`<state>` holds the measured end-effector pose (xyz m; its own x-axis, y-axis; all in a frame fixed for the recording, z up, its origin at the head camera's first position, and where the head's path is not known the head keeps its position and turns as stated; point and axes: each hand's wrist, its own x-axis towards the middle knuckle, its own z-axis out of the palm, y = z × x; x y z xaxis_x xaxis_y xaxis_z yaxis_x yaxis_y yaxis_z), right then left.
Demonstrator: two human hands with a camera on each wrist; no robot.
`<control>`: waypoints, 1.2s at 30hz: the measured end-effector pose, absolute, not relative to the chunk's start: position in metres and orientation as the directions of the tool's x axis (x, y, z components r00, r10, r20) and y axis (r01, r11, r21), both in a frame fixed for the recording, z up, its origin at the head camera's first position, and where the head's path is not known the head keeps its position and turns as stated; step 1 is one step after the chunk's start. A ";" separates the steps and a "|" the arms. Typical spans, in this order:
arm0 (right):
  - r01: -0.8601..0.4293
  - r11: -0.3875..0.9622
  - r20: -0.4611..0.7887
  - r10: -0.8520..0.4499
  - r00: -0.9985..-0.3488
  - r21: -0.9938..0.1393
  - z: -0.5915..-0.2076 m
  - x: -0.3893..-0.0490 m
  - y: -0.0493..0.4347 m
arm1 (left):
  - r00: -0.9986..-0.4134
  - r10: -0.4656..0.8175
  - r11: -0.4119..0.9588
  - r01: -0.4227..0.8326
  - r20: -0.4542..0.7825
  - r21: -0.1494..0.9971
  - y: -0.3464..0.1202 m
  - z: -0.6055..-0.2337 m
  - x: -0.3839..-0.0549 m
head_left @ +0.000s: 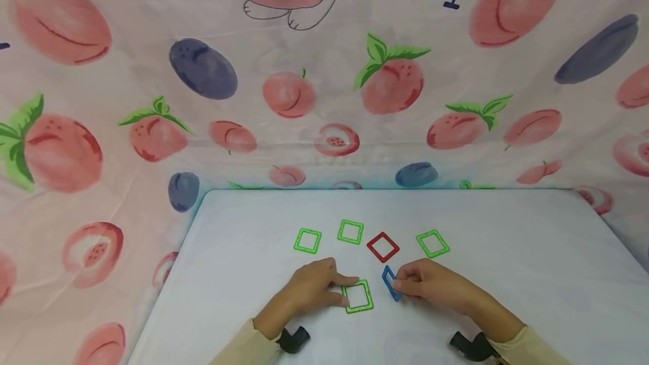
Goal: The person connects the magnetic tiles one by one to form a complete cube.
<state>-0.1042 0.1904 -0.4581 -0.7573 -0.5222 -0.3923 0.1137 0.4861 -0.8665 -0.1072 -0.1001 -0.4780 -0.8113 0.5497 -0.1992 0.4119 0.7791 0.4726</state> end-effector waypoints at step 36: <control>0.020 0.522 -0.328 -0.505 -0.799 -0.853 -0.459 -0.099 0.153 | -0.826 0.540 0.780 0.421 -0.159 0.462 -0.095 -0.477 -0.111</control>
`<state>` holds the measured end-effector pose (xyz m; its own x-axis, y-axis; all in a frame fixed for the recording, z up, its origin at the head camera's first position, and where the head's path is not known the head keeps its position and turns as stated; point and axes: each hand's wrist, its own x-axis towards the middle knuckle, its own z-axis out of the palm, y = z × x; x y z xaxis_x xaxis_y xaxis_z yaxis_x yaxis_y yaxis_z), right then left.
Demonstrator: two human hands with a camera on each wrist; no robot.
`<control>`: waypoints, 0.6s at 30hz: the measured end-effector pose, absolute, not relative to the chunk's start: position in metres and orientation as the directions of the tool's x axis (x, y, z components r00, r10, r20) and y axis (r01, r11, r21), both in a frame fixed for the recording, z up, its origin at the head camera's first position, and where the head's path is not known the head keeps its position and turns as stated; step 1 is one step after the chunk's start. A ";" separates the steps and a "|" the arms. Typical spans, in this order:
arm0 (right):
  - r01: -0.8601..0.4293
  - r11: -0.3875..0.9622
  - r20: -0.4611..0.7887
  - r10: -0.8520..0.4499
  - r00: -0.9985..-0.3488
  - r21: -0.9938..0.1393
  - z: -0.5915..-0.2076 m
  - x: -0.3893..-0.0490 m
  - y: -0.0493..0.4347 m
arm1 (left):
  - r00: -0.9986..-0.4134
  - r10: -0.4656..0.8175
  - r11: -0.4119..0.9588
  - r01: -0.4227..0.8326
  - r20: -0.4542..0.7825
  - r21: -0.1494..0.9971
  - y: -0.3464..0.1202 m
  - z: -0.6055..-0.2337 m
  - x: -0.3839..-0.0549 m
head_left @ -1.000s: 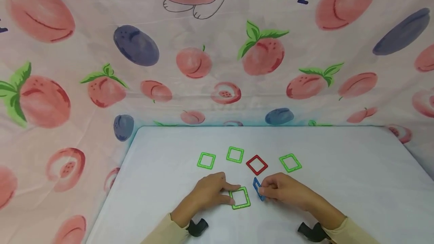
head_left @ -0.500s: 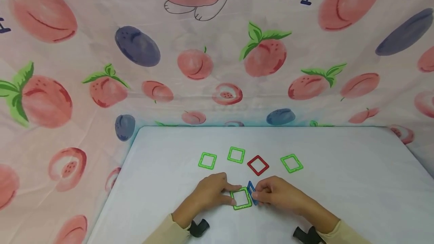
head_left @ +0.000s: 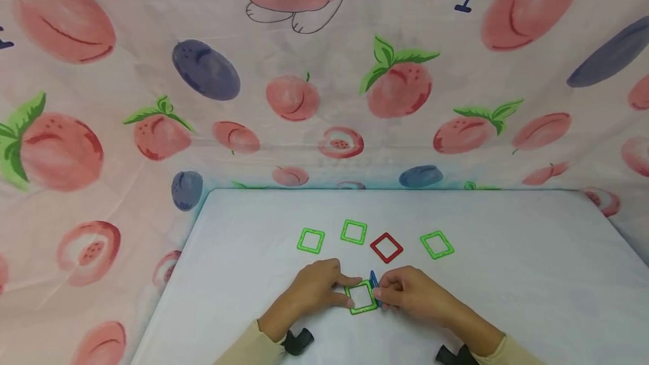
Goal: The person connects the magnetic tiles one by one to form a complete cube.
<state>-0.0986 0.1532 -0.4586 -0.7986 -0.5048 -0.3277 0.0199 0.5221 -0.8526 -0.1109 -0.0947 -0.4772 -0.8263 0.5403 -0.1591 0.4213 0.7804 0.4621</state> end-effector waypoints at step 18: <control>-0.133 0.570 -0.203 -0.487 -0.849 -0.811 -0.463 -0.090 0.155 | -0.815 0.558 0.761 0.427 -0.156 0.488 -0.100 -0.480 -0.113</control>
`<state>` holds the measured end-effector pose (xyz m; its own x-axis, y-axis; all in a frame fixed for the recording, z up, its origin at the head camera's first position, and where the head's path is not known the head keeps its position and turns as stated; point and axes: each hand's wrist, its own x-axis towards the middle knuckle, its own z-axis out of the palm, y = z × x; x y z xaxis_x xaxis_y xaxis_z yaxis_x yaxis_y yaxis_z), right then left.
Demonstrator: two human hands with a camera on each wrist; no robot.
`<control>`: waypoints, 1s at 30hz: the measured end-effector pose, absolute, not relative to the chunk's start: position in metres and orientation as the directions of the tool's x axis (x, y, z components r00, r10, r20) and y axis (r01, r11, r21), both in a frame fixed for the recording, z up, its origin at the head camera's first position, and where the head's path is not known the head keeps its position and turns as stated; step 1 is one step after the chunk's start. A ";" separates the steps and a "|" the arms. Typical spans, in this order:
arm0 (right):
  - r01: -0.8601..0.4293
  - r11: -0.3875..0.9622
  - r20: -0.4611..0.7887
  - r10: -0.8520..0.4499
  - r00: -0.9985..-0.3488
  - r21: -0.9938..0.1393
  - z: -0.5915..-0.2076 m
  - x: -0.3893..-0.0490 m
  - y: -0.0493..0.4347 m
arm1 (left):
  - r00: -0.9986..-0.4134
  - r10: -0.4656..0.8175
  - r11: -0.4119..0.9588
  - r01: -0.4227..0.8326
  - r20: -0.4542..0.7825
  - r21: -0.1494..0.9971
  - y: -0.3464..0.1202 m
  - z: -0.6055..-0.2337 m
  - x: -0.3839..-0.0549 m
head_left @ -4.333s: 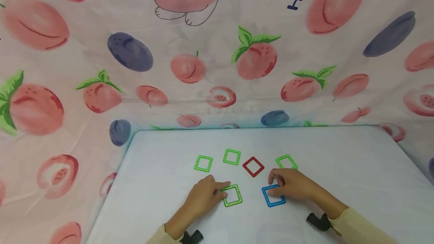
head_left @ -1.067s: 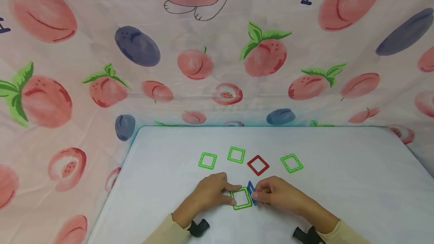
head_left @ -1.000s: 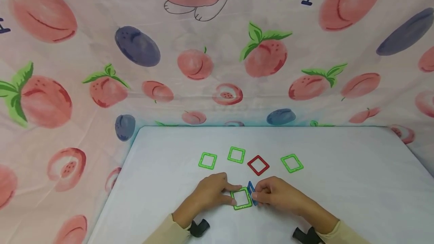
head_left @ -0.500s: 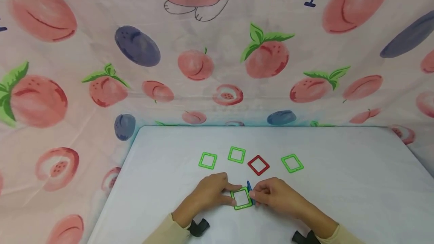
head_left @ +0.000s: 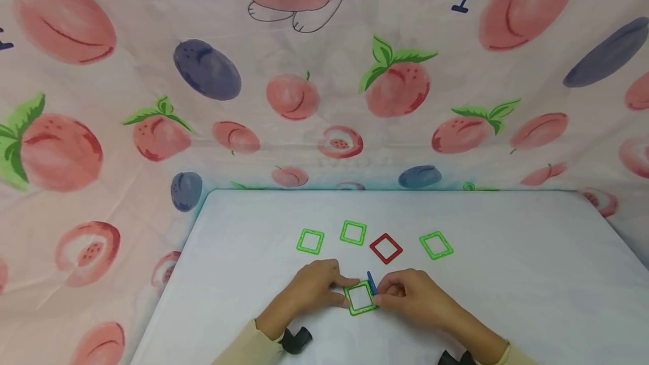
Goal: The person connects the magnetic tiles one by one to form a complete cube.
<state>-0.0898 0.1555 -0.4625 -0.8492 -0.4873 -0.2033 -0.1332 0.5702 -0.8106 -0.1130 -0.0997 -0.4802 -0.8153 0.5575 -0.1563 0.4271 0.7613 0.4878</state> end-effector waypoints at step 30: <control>-0.173 0.542 -0.180 -0.537 -0.824 -0.823 -0.467 -0.109 0.165 | -0.831 0.526 0.556 0.177 -0.179 0.812 -0.103 -0.477 -0.116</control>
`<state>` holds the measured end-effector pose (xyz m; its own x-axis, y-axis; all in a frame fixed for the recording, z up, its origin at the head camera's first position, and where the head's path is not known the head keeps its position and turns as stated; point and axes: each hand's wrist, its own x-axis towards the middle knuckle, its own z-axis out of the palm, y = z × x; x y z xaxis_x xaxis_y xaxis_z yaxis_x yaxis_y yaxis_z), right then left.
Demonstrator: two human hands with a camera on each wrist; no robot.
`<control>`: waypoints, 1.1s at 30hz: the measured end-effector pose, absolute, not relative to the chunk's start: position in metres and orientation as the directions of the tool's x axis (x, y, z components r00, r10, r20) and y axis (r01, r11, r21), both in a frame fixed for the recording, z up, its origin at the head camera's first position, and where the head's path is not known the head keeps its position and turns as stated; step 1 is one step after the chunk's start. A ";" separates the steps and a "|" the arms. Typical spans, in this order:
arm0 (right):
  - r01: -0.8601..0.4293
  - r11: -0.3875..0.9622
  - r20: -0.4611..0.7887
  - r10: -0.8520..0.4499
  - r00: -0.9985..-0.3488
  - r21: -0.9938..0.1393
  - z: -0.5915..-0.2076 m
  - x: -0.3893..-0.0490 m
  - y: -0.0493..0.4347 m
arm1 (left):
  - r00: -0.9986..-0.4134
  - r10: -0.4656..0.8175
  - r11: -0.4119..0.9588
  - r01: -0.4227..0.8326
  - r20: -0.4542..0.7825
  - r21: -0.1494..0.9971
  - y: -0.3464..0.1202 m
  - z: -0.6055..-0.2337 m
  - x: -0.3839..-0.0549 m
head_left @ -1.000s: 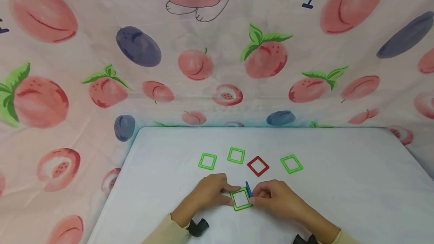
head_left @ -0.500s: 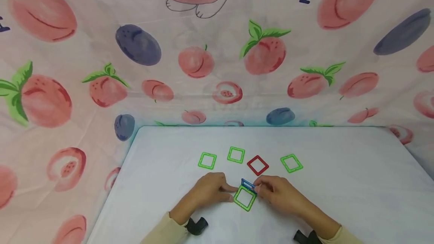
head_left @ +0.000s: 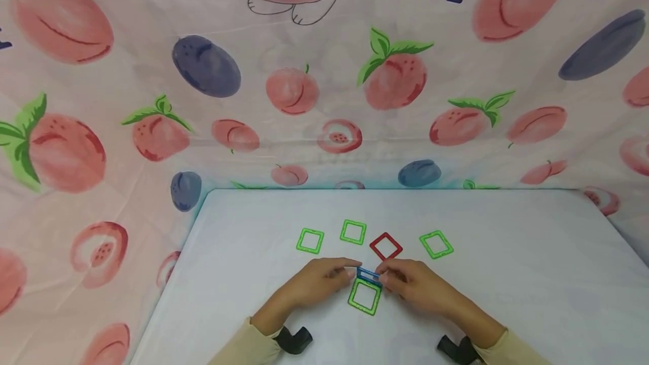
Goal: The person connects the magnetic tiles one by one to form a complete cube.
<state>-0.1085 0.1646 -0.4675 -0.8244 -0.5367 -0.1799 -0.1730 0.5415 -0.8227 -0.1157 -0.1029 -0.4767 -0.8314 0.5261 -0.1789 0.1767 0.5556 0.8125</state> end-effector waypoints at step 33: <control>-0.161 0.523 -0.246 -0.623 -0.743 -0.837 -0.461 -0.140 0.159 | -0.793 0.574 0.555 0.195 -0.203 0.809 -0.103 -0.468 -0.121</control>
